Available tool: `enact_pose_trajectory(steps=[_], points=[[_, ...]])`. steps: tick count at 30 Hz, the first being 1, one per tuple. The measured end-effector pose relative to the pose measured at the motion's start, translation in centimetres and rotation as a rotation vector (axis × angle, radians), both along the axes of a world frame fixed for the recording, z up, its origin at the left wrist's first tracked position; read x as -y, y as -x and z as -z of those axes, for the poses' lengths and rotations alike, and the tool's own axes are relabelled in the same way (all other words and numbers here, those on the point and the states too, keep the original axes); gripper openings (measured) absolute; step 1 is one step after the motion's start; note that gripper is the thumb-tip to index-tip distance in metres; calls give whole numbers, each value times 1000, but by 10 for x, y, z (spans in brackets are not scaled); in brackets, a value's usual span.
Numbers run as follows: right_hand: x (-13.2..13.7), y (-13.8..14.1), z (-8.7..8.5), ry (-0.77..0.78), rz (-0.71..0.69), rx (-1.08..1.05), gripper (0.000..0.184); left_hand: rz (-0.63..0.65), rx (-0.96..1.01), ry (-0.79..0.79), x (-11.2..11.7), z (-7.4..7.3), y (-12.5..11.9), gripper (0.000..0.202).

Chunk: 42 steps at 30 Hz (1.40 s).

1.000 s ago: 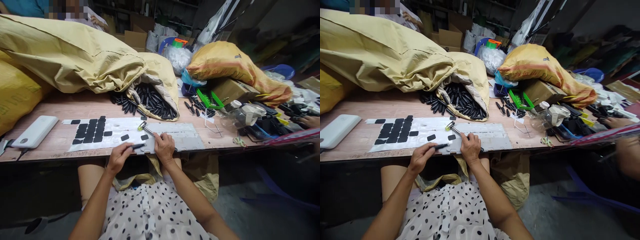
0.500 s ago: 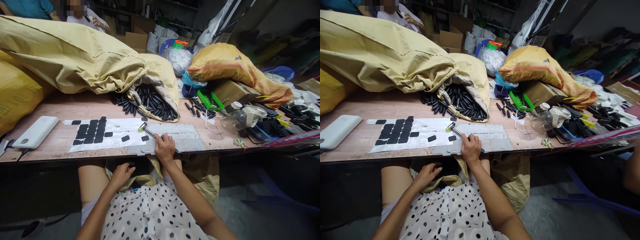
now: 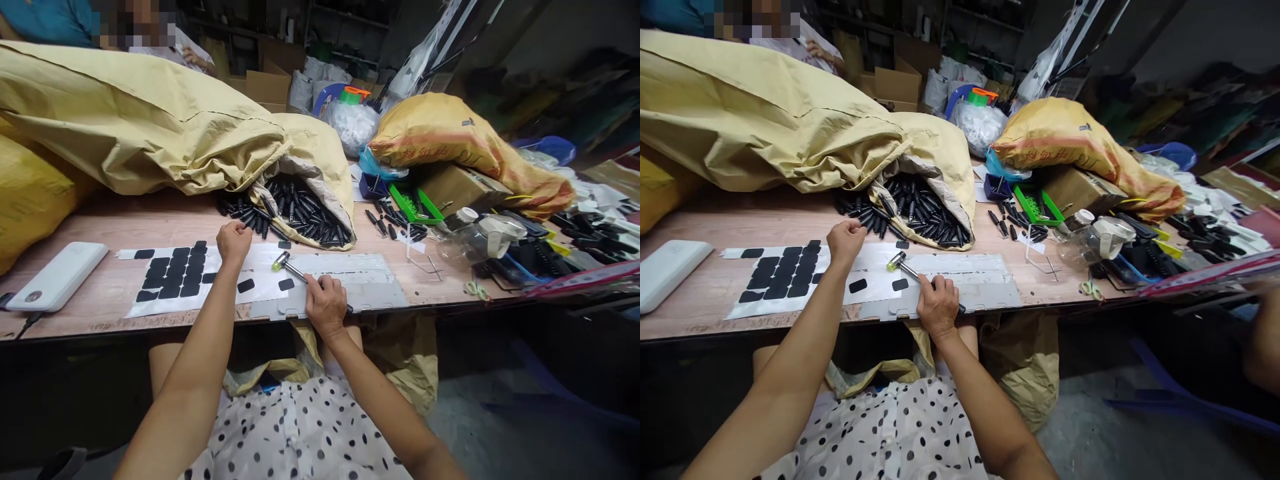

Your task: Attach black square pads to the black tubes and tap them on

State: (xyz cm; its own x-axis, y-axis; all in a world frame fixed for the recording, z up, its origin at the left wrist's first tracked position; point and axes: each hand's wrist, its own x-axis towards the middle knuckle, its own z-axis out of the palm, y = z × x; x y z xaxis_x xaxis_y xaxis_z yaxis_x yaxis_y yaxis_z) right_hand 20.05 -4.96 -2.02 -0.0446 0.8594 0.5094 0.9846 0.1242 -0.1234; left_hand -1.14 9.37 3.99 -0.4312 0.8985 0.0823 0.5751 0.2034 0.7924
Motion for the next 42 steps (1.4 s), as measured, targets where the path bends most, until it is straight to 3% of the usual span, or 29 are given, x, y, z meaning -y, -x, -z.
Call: enact_pose_trajectory(steps=[5,8,11,13,15,18,20,24,29,36,42], points=[[0,2,-1,-41,-3,9,35,0,-142,118,-26,11,-4,13],[-1,4,-1,-18,11,0,34,-16,-158,98,-22,13,1,12],[-2,4,-1,0,16,-7,34,-6,-150,2,-1,9,13,15],[-2,4,-1,1,18,-10,34,89,-141,-43,22,5,21,20],[-3,4,-1,10,16,-19,32,279,-121,-47,48,5,26,25],[-4,3,-2,42,14,-39,29,581,-105,-32,79,14,26,27],[-5,2,-4,59,21,-43,28,667,-135,-45,90,22,23,23],[-10,2,-7,89,35,-34,24,663,-231,-109,91,34,19,22],[-11,-3,-16,103,11,-97,20,660,-281,-106,87,37,18,22],[22,-1,-30,105,-171,-332,32,619,-207,-67,87,41,16,23],[33,11,-32,181,-260,-334,36,586,-189,-37,86,40,15,16]])
